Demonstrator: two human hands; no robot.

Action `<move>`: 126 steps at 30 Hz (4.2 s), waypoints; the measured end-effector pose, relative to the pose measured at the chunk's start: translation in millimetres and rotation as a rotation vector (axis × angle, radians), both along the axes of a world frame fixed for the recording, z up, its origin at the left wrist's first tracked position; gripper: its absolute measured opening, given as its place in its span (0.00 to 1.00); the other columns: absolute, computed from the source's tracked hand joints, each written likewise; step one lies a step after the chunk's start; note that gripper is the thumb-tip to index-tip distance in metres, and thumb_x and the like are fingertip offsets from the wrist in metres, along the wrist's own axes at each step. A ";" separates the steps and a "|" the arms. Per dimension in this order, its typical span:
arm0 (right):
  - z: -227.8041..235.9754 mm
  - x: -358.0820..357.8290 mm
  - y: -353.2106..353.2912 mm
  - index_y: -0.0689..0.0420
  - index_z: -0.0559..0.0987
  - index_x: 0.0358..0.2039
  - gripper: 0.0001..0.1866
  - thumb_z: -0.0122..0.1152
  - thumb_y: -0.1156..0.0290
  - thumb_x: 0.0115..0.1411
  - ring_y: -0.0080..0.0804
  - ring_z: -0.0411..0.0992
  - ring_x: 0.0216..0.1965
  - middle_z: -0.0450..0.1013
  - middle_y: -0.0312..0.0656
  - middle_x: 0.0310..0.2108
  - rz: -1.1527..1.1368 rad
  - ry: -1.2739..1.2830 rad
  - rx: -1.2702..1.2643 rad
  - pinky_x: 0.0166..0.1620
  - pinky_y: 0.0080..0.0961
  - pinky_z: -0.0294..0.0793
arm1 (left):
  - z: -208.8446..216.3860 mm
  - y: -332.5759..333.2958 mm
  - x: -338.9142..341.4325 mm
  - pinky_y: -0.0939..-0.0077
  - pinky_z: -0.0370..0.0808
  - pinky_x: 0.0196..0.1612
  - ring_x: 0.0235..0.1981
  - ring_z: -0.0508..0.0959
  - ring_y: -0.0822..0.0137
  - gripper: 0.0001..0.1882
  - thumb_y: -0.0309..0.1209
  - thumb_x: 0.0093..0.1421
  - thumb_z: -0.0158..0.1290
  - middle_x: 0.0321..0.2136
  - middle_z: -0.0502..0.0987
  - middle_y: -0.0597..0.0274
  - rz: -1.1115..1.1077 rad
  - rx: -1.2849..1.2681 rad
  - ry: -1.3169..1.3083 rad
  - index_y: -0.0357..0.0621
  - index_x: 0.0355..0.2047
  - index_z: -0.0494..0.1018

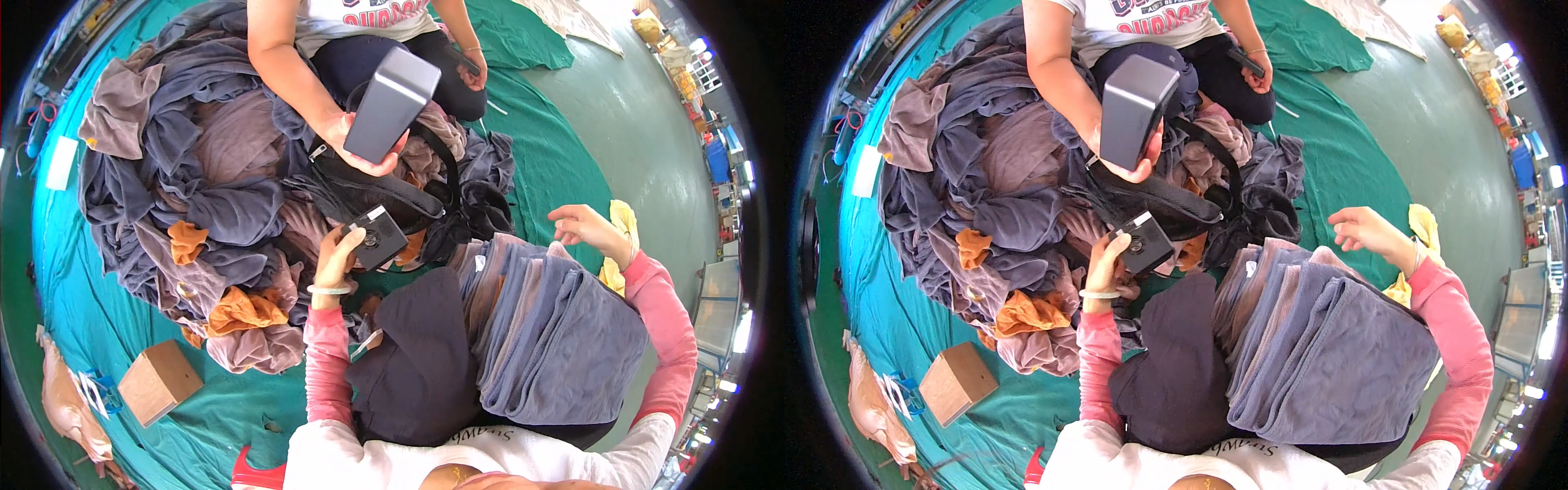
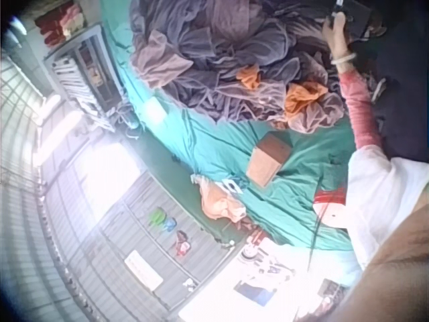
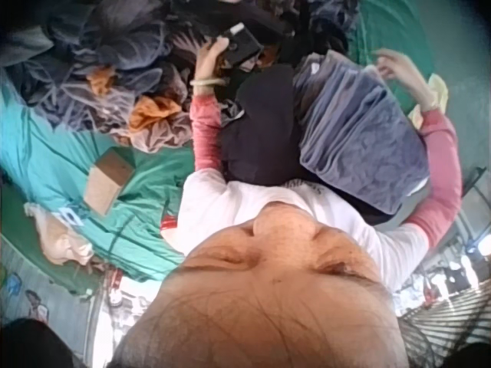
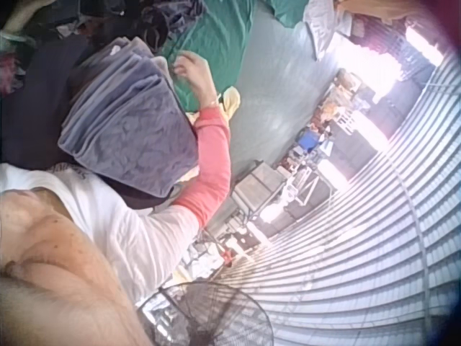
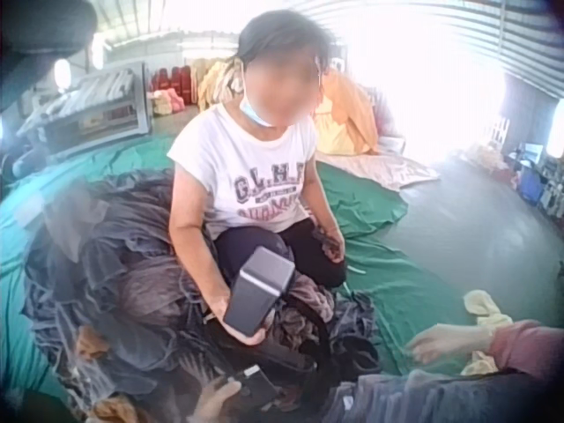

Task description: The person picks up pieces of fabric from a large pile on a green mat, unfolds them to check their size, and stacks them one by one into a neat pile.

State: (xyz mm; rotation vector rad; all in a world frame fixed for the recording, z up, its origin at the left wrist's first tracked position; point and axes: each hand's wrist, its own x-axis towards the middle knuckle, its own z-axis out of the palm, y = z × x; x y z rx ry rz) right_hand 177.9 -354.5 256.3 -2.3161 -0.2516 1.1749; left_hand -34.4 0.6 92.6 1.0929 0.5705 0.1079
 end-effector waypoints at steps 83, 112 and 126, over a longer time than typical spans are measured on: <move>91.4 -103.5 -33.4 0.61 0.71 0.47 0.16 0.49 0.78 0.57 0.19 0.67 0.31 0.71 0.35 0.30 -0.051 -0.379 0.096 0.37 0.16 0.67 | 54.3 44.5 -71.8 0.80 0.67 0.45 0.39 0.71 0.74 0.29 0.26 0.40 0.65 0.37 0.72 0.65 -0.022 0.189 -0.325 0.35 0.43 0.68; 88.5 -94.1 -33.4 0.62 0.72 0.46 0.16 0.49 0.79 0.55 0.19 0.67 0.30 0.69 0.35 0.30 -0.008 -0.394 0.088 0.36 0.15 0.66 | 53.6 41.9 -68.1 0.79 0.66 0.49 0.42 0.70 0.73 0.30 0.22 0.37 0.64 0.38 0.71 0.64 -0.076 0.311 -0.318 0.34 0.43 0.69; 88.9 -92.2 -29.1 0.60 0.71 0.47 0.16 0.49 0.76 0.57 0.19 0.66 0.32 0.69 0.35 0.32 0.010 -0.392 0.066 0.37 0.16 0.66 | 62.9 41.2 -62.8 0.78 0.67 0.47 0.40 0.72 0.73 0.31 0.25 0.39 0.64 0.38 0.73 0.63 -0.057 0.196 -0.374 0.35 0.46 0.68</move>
